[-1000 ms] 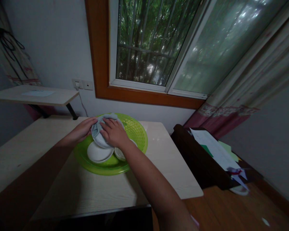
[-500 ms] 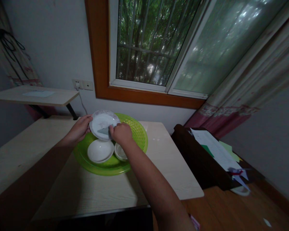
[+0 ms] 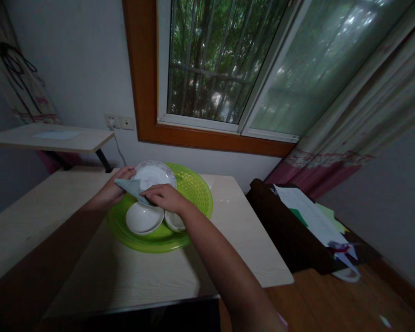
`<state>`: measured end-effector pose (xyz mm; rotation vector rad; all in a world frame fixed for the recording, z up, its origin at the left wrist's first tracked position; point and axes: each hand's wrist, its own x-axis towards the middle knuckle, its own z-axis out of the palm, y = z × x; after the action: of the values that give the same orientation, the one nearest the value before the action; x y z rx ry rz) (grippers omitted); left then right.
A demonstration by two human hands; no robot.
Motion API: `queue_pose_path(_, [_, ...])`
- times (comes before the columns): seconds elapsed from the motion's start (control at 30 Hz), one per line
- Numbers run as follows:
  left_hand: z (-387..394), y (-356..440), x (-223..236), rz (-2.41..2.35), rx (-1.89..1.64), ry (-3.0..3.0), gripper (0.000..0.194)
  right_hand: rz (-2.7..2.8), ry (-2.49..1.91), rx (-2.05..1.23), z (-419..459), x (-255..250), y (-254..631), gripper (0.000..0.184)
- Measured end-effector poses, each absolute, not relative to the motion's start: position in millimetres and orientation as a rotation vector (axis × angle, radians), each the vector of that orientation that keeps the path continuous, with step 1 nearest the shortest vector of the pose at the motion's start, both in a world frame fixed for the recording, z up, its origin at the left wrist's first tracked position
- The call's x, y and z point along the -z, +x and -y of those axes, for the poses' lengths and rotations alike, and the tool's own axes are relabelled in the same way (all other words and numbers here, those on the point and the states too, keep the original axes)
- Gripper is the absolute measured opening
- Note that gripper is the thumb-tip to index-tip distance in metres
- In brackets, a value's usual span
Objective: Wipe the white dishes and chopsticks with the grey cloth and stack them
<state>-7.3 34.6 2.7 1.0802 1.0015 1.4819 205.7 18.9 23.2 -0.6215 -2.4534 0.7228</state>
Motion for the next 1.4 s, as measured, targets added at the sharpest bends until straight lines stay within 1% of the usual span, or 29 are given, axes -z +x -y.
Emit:
queue_pose_path(0.1, [-32, -5, -8, -0.989, -1.476, 1.051, 0.024, 2.461, -0.586, -0.686, -18, -23, 202, 0.035])
queue_pose_path(0.17, [-31, -4, -12, -0.988, -1.469, 1.026, 0.018, 2.485, -0.551, -0.609, -17, -21, 200, 0.039])
queue_pose_path(0.23, [-29, -3, -13, -0.962, -1.454, 1.005, 0.015, 2.513, -0.522, -0.519, -16, -19, 199, 0.043])
queue_pose_path(0.33, [-29, -4, -12, -0.916, -1.419, 0.993, 0.017, 2.546, -0.540, -0.369, -15, -17, 198, 0.047])
queue_pose_path(0.4, [-29, -5, -11, -0.914, -1.373, 1.015, 0.018, 2.553, -0.581, -0.260, -16, -17, 198, 0.046])
queue_pose_path(0.57, [-30, -4, -11, -0.976, -1.306, 1.070, 0.029, 2.579, -0.655, -0.014, -15, -22, 198, 0.044])
queue_pose_path(0.7, [-29, -3, -11, -1.007, -1.290, 1.079, 0.032, 2.601, -0.802, 0.134, -11, -27, 198, 0.045])
queue_pose_path(0.83, [-27, -2, -13, -1.000, -1.271, 1.113, 0.030, 2.592, -0.970, 0.187, -8, -30, 197, 0.046])
queue_pose_path(1.2, [-26, -2, -14, -0.974, -1.253, 1.114, 0.028, 2.394, -1.399, 0.370, -10, -31, 200, 0.043])
queue_pose_path(1.4, [-31, -5, -9, -0.983, -1.314, 1.086, 0.026, 2.234, -1.585, 0.380, -12, -31, 205, 0.042])
